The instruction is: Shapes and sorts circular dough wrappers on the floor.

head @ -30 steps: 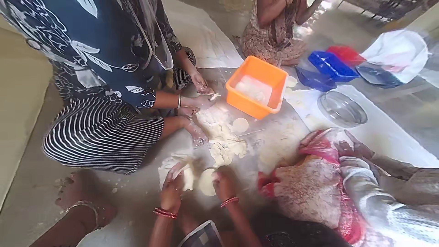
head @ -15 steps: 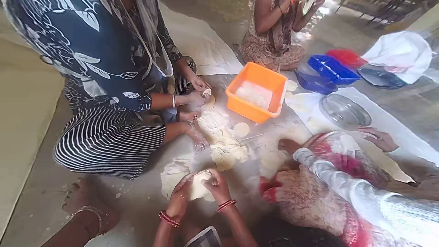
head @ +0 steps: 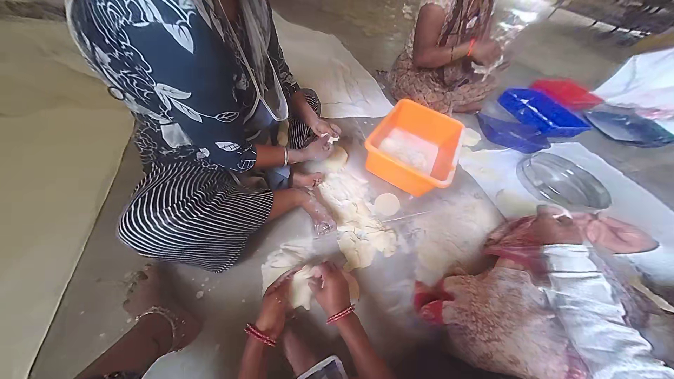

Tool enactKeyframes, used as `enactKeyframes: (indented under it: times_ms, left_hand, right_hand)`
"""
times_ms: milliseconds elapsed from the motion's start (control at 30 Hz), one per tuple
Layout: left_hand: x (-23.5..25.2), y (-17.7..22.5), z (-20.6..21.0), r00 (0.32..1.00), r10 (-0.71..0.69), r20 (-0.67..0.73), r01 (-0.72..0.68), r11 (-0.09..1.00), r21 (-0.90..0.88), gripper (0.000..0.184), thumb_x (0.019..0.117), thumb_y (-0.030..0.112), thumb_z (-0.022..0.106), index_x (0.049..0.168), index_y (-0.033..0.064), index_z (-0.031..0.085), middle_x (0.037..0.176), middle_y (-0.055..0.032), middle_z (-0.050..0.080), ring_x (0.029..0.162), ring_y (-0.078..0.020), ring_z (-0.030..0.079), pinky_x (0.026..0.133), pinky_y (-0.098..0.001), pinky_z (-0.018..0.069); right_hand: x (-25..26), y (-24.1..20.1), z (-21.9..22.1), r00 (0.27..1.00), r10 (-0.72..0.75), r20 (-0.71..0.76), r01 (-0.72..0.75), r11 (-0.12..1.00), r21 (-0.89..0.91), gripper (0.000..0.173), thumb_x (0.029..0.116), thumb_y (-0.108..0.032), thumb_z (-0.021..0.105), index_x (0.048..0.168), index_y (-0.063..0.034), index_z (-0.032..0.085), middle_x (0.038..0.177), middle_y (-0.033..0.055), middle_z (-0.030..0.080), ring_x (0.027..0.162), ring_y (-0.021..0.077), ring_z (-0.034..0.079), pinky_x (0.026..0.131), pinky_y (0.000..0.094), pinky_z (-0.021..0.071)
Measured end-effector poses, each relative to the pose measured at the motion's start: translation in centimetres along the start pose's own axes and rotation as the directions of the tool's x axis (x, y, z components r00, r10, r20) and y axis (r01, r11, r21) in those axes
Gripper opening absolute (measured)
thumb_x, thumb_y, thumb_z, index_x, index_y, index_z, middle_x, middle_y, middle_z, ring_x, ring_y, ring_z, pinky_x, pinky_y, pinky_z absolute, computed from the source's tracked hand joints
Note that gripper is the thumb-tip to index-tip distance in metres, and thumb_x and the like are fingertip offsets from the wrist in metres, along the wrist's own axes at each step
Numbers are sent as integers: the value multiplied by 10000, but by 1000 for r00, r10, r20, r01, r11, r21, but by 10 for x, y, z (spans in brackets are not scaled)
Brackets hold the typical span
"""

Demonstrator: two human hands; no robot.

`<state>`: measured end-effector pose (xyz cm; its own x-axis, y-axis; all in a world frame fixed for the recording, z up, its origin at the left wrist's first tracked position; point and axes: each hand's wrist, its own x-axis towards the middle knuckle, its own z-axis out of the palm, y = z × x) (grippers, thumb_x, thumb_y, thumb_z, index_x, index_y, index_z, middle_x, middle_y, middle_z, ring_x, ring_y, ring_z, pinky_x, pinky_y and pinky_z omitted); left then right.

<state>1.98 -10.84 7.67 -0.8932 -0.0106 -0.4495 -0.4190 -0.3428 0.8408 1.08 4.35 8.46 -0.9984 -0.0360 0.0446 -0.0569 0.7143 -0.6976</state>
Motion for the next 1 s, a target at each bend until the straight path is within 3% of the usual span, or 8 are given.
enactKeyframes:
  times_ms: [100, 300, 467, 600, 700, 833, 900, 1000]
  left_hand:
    - [2, 0, -1, 1000, 3, -13, -2, 999, 34, 366, 1097, 120, 355, 1306, -21, 621, 1193, -112, 710, 1032, -146, 689, 891, -335, 572]
    - [8, 0, -3, 1000, -14, 6, 14, 999, 39, 378, 1100, 129, 341, 1338, -7, 601, 1246, -117, 691, 1067, -161, 680, 902, -349, 566]
    - [9, 0, -6, 998, -51, 43, 49, 998, 38, 367, 1096, 119, 351, 1349, -9, 584, 1229, -114, 693, 1058, -150, 683, 905, -338, 568]
    - [13, -4, -9, 998, -41, 50, 39, 999, 38, 371, 1096, 129, 352, 1347, -2, 592, 1255, -120, 686, 1090, -168, 675, 930, -358, 560]
    - [16, -5, -11, 997, 80, 2, -78, 967, 244, 356, 1077, 105, 389, 1349, -16, 584, 1309, -137, 651, 1155, -175, 638, 986, -360, 522]
    - [17, 4, -18, 951, 287, 113, -285, 676, 680, 415, 1065, 263, 481, 1316, -34, 624, 1348, -212, 627, 1275, -314, 592, 1112, -499, 437]
    - [11, 9, -14, 912, 341, 228, -398, 602, 693, 496, 1048, 383, 463, 1235, -18, 688, 1346, -193, 638, 1289, -313, 585, 1126, -499, 425]
    - [6, 8, -7, 851, 331, 408, -520, 637, 569, 569, 978, 474, 539, 1235, -10, 692, 1307, -153, 671, 1273, -215, 603, 1113, -418, 455]
  right_hand:
    - [4, 1, 0, 997, -74, 27, 76, 994, -75, 333, 824, -148, 802, 1127, -20, 747, 1175, 207, 703, 1130, 381, 663, 973, 505, 548]
    - [8, 10, 7, 947, -315, -60, 301, 939, -167, 128, 797, -99, 783, 904, -30, 764, 985, 152, 734, 984, 354, 702, 809, 492, 596]
    - [8, 5, 5, 941, -331, 67, 338, 923, -185, 252, 832, -85, 759, 1068, 5, 751, 1073, 199, 724, 1049, 380, 694, 864, 503, 583]
    - [9, 8, 6, 936, -338, 98, 351, 916, -192, 176, 822, -86, 749, 974, 1, 757, 1023, 181, 726, 1026, 369, 694, 830, 500, 586]
    - [7, 4, -5, 958, -244, 154, 248, 969, -10, 163, 845, -61, 710, 983, 20, 739, 1041, 183, 728, 1063, 361, 681, 930, 509, 547]
    - [6, -4, -26, 948, -82, 307, 42, 990, 136, 216, 918, -66, 639, 1102, 27, 703, 1072, 178, 724, 1048, 302, 691, 981, 457, 528]
    - [6, -6, -33, 940, -67, 333, 1, 981, 193, 235, 948, -35, 613, 1156, 39, 693, 1123, 187, 717, 1068, 275, 692, 999, 412, 537]
    - [6, -11, -45, 935, -76, 346, -10, 970, 241, 243, 964, -20, 592, 1174, 38, 700, 1174, 185, 710, 1100, 247, 688, 1024, 378, 532]
